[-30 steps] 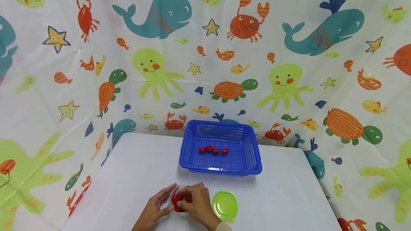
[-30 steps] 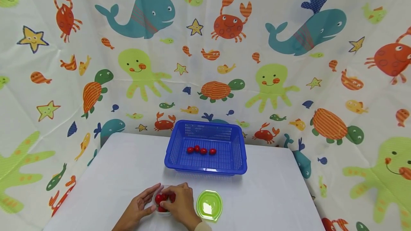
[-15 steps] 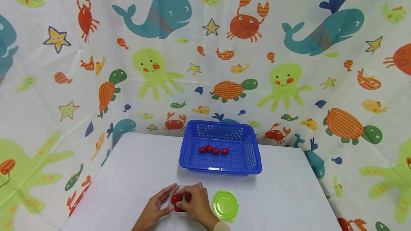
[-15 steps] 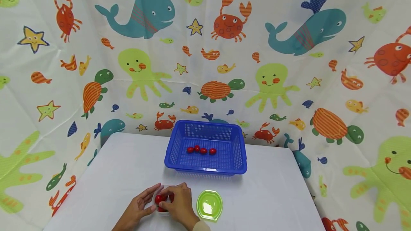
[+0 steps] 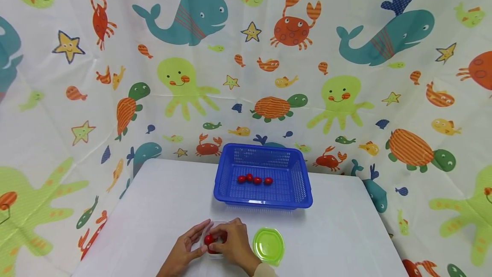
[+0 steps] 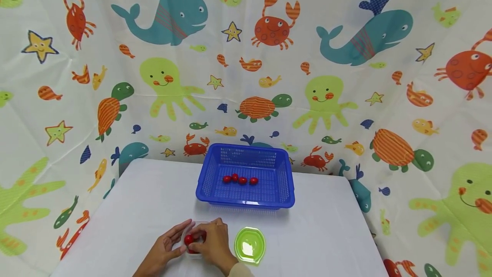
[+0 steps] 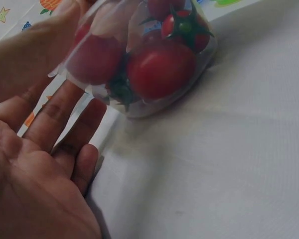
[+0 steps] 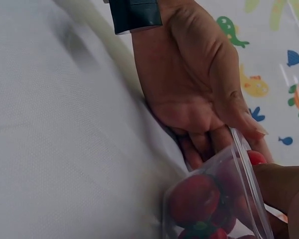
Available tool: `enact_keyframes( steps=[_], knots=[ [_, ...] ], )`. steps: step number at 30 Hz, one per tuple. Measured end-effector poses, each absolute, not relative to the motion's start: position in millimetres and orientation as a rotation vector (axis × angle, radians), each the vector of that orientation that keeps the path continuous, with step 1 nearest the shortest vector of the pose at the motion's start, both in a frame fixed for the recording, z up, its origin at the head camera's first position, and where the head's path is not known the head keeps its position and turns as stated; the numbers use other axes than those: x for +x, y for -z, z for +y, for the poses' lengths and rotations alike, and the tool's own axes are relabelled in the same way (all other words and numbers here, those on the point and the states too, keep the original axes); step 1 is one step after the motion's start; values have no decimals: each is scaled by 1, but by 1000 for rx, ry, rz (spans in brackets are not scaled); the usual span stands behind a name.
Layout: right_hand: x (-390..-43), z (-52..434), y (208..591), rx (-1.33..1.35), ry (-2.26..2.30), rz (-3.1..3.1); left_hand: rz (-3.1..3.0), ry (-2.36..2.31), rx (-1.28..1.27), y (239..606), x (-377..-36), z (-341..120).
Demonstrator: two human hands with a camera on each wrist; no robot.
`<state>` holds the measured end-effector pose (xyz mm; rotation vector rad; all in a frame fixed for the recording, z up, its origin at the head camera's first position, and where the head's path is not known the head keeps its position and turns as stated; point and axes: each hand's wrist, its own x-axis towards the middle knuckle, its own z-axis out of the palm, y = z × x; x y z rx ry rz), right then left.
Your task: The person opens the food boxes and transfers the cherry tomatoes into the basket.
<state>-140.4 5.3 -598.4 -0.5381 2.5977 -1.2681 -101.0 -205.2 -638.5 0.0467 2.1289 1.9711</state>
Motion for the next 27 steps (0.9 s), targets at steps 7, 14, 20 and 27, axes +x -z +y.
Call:
enact_keyframes(
  steps=[7, 14, 20, 27],
  knots=[
    [-139, 1, 600, -502, 1276, 2625, 2134, -1980, 42, 638, -99, -204],
    [-138, 4, 597, -457, 1285, 2714, 2132, -1971, 0, 638, -100, -204],
    [-137, 10, 587, -377, 1336, 2713, 2136, -1963, -34, 637, -100, -203],
    [-139, 19, 577, -337, 1438, 2759, 2137, -1957, -57, 637, -101, -202]
  ],
)
